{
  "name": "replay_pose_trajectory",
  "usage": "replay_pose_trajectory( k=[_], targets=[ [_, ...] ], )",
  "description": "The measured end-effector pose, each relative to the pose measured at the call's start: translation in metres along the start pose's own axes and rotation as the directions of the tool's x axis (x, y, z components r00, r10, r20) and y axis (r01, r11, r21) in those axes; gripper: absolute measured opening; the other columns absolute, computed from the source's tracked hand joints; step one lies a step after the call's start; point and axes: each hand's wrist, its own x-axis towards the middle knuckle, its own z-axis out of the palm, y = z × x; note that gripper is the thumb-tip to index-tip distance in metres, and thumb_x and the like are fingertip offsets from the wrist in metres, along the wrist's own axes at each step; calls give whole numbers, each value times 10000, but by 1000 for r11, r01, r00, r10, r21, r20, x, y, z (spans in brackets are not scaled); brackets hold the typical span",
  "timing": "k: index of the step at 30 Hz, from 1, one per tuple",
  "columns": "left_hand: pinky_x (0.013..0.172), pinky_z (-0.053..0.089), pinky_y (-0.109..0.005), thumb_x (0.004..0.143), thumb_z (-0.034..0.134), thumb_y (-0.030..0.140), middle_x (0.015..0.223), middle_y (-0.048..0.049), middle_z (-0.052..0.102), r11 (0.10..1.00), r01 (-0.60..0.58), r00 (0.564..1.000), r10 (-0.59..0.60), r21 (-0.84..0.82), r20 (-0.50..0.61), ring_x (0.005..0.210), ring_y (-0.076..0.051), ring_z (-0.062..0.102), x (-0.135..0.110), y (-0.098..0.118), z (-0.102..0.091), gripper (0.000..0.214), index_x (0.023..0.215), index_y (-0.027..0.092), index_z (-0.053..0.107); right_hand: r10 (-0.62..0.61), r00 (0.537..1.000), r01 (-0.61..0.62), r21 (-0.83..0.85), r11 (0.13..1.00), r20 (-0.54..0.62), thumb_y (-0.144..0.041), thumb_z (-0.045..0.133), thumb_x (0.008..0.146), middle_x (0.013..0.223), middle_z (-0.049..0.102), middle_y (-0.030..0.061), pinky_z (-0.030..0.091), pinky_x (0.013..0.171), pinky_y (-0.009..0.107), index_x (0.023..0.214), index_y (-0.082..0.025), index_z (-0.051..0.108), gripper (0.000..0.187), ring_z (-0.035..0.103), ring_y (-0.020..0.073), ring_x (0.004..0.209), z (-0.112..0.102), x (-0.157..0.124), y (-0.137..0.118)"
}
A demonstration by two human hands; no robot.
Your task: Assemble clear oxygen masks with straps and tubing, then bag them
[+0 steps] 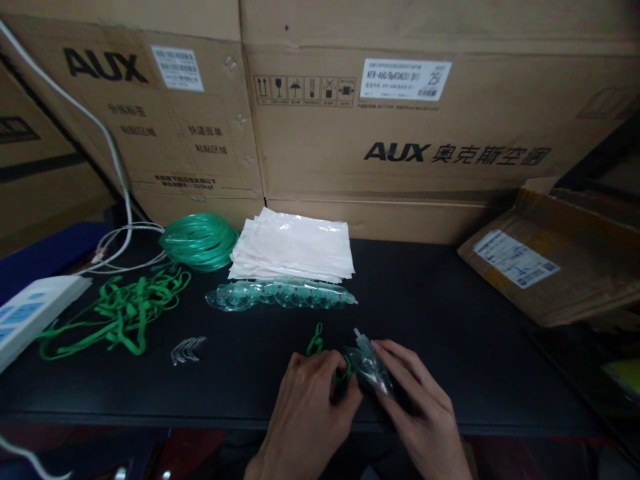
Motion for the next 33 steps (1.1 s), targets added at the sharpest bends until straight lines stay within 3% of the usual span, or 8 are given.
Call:
replay_pose_trajectory(
  k=[6,12,20,28,33],
  targets=[
    [947,434,-513,932,616,151,898,-17,763,1000,-6,997,6,-7,71,861,-271,724,-1,3,-1,120,890,221,703,51,997,-52,16,999,52,-112,729,884,1203,755,64,588,953,225,1338,-298,717,491,760,196,1082,-3,2,6],
    [932,448,-470,970,586,111,933,-21,759,999,-38,996,39,-26,79,910,-262,718,-1,0,2,156,920,211,695,180,967,-200,99,975,181,-127,729,860,1226,774,74,593,975,283,1314,-268,682,478,755,228,1121,-2,1,12],
    [868,444,-403,952,569,74,862,-8,738,997,-71,995,74,-44,73,822,-222,695,-2,6,4,185,820,193,619,331,936,-346,144,927,120,-166,728,833,1092,795,59,618,819,226,1209,-249,617,401,784,202,969,5,-4,6],
    [816,437,-377,893,587,53,815,7,724,989,-135,987,139,-52,81,751,-198,681,-10,3,10,170,795,192,586,406,912,-401,306,863,49,-165,766,807,993,800,34,622,788,213,1155,-250,582,403,793,185,883,6,3,-1],
    [839,440,-401,947,586,123,813,1,728,997,-77,997,77,-27,23,763,-216,690,-8,1,8,179,787,204,595,375,917,-399,297,868,136,-158,760,796,953,802,37,623,725,215,1125,-241,604,374,785,187,817,0,8,-4]
  ],
)
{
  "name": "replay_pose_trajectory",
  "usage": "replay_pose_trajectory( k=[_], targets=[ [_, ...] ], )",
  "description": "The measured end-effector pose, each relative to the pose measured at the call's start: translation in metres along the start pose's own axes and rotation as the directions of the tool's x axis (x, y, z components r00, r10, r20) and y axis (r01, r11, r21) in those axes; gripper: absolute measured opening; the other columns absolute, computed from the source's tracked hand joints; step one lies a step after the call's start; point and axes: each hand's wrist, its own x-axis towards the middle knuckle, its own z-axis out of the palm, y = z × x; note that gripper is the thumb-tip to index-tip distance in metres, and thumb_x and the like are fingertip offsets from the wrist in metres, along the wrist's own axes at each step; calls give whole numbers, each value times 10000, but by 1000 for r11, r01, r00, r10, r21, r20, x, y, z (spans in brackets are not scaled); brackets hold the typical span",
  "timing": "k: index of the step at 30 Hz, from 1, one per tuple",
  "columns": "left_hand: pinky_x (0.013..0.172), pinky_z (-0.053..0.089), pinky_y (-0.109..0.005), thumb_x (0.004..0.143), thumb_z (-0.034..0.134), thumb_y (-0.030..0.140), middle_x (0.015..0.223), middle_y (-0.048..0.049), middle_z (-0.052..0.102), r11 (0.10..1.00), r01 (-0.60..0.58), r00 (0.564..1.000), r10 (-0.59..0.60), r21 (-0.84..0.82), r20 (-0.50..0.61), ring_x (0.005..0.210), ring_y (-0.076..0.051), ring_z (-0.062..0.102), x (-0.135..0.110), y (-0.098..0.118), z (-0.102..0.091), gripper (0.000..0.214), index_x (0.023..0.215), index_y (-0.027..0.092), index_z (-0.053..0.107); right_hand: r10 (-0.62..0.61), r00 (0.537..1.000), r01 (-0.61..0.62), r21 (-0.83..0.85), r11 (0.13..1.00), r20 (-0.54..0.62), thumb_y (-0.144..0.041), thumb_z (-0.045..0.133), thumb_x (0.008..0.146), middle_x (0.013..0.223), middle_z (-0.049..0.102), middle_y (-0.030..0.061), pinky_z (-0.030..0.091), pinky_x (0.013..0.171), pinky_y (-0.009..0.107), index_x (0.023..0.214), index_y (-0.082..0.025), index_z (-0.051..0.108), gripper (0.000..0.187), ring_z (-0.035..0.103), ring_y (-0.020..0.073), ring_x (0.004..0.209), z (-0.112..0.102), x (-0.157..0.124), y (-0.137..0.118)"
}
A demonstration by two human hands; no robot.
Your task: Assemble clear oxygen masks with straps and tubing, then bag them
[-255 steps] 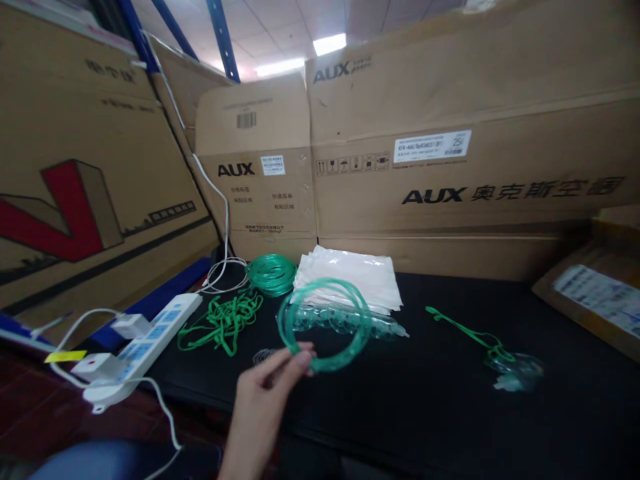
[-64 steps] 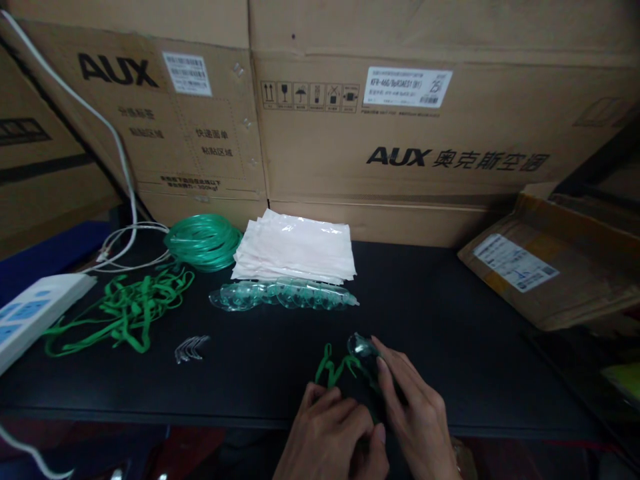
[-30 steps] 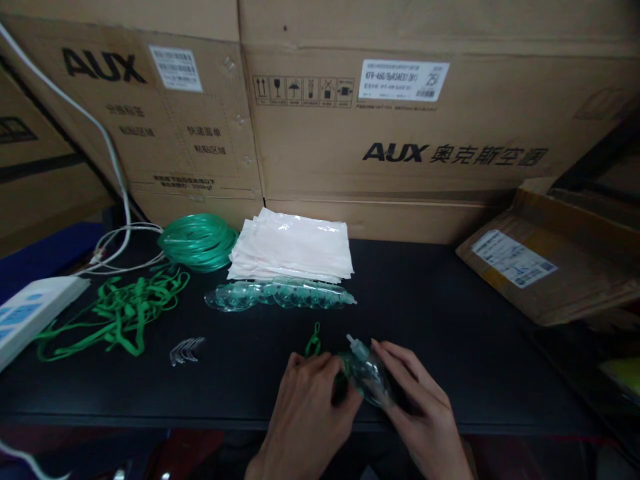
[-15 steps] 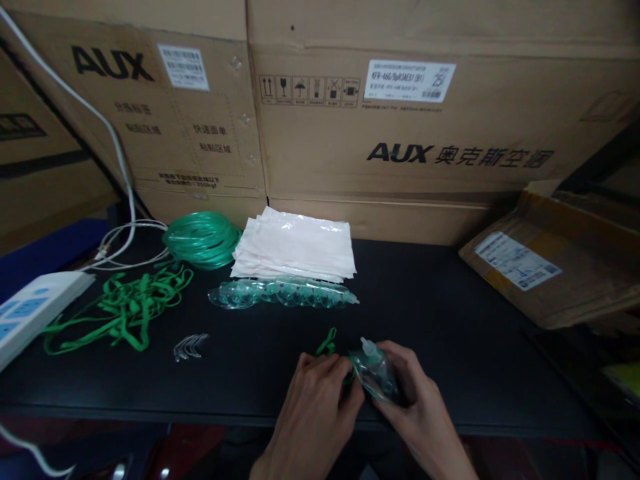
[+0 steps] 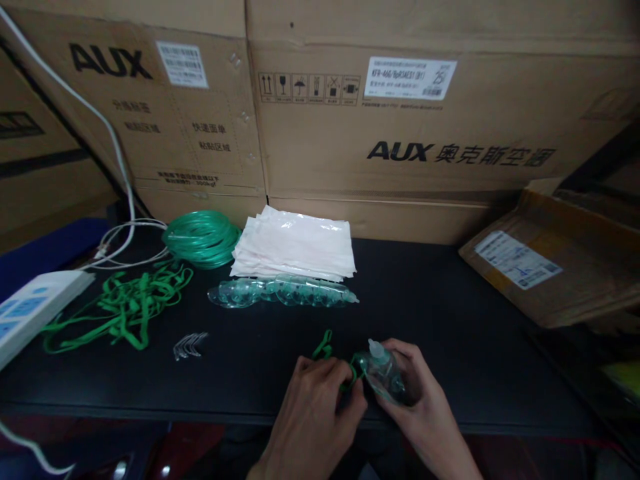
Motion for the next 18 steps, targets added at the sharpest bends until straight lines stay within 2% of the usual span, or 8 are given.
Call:
replay_pose_trajectory(
  k=[4,7,12,18],
  targets=[
    [886,442,-426,1009,592,231,856,1,745,1000,9,1000,-9,-11,9,810,-239,712,4,1,-4,162,852,218,630,-27,999,27,-2,1000,26,-169,769,785,930,804,25,617,714,199,1101,-249,612,362,787,178,798,-3,1,-6],
    [869,449,-406,1030,546,187,891,-6,747,999,-35,998,36,-10,42,838,-236,718,4,3,-4,189,865,210,634,-47,999,47,-6,999,7,-170,766,790,916,801,19,617,714,194,1091,-251,613,348,786,174,795,-2,1,-7],
    [831,442,-375,994,547,118,819,4,720,997,-76,996,75,5,44,794,-215,704,-2,5,2,211,806,201,594,-67,994,67,4,998,-87,-162,778,789,927,795,4,614,752,183,1112,-258,595,383,788,158,815,2,1,0],
    [774,434,-333,925,565,78,773,16,714,992,-124,992,124,4,22,717,-181,685,-8,3,2,192,779,203,559,1,976,-3,-9,1000,-217,-240,809,792,963,775,23,619,750,198,1154,-255,570,435,774,166,825,4,-1,11]
  ],
)
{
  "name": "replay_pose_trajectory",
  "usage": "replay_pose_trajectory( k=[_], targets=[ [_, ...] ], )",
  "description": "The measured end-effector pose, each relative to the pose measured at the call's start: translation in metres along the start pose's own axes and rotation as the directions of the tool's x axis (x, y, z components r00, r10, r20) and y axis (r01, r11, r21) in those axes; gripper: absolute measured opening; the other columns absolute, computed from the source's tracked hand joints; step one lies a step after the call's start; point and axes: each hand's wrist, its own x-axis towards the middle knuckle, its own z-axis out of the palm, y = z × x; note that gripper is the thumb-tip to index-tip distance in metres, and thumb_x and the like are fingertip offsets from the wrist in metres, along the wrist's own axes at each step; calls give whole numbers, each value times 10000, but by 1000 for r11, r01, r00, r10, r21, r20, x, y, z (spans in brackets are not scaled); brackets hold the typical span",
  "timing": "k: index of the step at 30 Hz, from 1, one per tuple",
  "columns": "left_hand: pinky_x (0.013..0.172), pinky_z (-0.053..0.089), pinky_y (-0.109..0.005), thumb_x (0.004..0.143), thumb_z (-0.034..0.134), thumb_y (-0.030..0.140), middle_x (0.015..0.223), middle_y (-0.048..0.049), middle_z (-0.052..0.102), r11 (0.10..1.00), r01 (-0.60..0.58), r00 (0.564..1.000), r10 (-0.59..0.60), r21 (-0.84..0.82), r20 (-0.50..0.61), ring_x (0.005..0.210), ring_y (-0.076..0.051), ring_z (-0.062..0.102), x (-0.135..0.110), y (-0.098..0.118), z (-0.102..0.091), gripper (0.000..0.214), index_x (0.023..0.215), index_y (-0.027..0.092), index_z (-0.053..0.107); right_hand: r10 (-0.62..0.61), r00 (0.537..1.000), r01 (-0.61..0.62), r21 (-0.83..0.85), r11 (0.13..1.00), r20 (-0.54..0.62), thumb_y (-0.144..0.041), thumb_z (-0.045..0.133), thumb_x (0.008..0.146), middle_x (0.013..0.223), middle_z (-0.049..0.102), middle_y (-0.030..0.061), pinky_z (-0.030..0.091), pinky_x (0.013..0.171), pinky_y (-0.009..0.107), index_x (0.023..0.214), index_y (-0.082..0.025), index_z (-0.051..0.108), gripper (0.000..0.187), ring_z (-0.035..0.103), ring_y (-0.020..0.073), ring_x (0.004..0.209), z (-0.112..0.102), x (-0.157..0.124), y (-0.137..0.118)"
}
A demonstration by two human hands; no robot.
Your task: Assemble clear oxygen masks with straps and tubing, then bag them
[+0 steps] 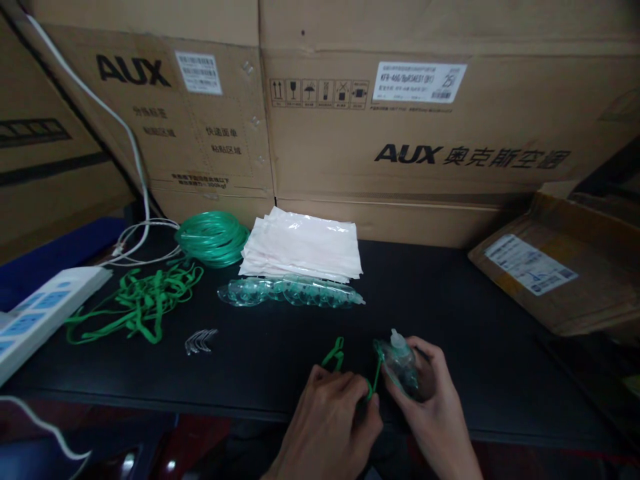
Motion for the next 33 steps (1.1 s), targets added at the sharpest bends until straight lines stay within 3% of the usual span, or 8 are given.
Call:
replay_pose_trajectory(
  k=[9,11,14,17,20,23,27,33],
  targets=[
    [684,471,-276,710,701,116,680,39,703,999,-34,999,34,41,3,620,-155,668,-6,0,12,165,688,210,567,136,977,-130,45,991,-164,-373,901,677,922,792,37,633,714,194,1140,-239,582,577,793,205,797,-6,8,16],
    [653,462,-255,716,709,124,675,39,697,998,-54,998,56,41,-32,612,-143,650,-8,0,0,146,694,211,593,167,972,-160,56,986,-163,-409,920,641,916,801,34,631,716,180,1141,-238,585,625,800,205,791,-7,10,17],
    [643,453,-238,855,648,152,703,19,671,998,-39,976,46,39,-212,629,-131,619,-15,-1,-42,137,734,207,615,171,974,-161,77,984,-147,-442,926,622,917,811,30,624,728,159,1137,-240,589,648,804,195,790,-6,11,19],
    [654,452,-235,1005,537,251,698,13,624,993,39,874,18,108,-486,646,-136,600,-24,-10,-102,278,739,208,606,160,980,-150,93,984,-118,-483,922,621,938,816,45,635,750,188,1132,-236,589,658,807,217,824,-5,10,21],
    [681,450,-254,998,565,401,730,15,649,939,239,770,-29,246,-638,661,-160,610,-29,-33,-160,291,778,220,625,132,986,-124,84,989,-98,-529,906,638,966,817,68,657,742,242,1134,-224,591,661,806,252,845,-4,9,23],
    [692,435,-291,976,507,532,795,-22,698,795,510,670,-127,329,-731,716,-215,646,-30,-70,-202,369,824,227,648,103,991,-97,79,992,-82,-547,888,669,995,820,82,663,732,256,1141,-214,597,647,806,267,869,-5,8,25],
    [702,450,-327,984,423,544,859,-109,754,548,765,599,-412,339,-686,847,-318,711,-29,-124,-225,433,906,214,693,90,995,-85,90,992,-50,-519,889,690,1027,822,93,661,748,250,1151,-208,603,626,807,270,902,-9,9,30],
    [749,502,-413,1025,335,478,850,-189,793,465,843,512,-539,271,-669,900,-407,743,-38,-171,-221,558,962,160,789,91,996,-89,95,991,-17,-522,906,673,1027,823,98,671,734,274,1141,-214,627,625,807,288,893,-14,10,37]
  ],
)
